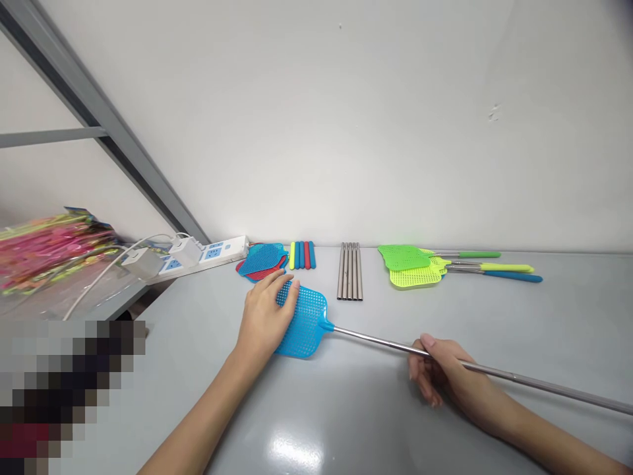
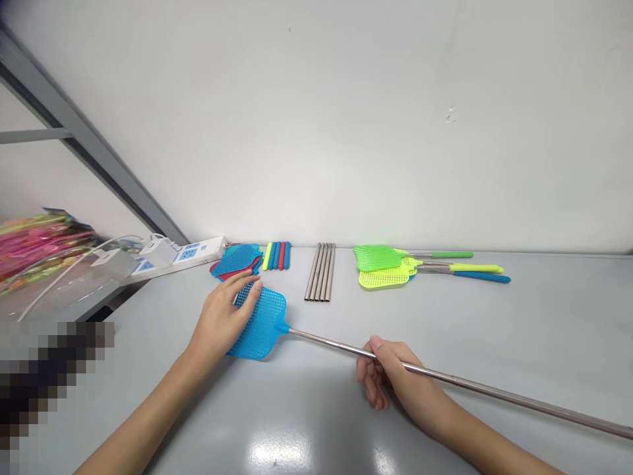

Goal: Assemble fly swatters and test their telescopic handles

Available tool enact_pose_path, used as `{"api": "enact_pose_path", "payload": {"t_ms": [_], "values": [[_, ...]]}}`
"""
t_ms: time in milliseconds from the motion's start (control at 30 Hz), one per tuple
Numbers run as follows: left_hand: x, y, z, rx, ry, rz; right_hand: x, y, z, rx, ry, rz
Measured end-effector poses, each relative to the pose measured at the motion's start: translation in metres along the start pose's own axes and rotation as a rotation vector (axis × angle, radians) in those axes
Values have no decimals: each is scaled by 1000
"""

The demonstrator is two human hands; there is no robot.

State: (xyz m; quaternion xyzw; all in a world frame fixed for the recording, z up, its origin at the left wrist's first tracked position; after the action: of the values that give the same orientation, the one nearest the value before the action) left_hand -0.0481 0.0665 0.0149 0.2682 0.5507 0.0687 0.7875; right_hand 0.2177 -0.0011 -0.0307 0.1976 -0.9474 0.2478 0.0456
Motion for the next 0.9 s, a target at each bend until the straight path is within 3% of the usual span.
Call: {"api": "enact_pose_path", "payload": {"t_ms": [700, 900], "values": [[-6, 0, -1, -134, 31, -49, -1, 1, 0, -14, 45, 0], [-3, 2, -4, -214, -150, -100, 0, 0, -2, -5, 89, 11]]}}
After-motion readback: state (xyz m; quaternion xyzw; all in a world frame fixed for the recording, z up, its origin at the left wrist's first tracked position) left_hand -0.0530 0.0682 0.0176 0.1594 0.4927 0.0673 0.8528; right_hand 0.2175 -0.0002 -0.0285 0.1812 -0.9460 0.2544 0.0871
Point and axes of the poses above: each hand's wrist, its own y-axis towards the middle knuckle, its own x-axis out of the palm, z = x × y, the point moved 1 cm from there along y, towards the middle knuckle, and after that the axes turned 13 degrees about x, right-handed, at the moved point
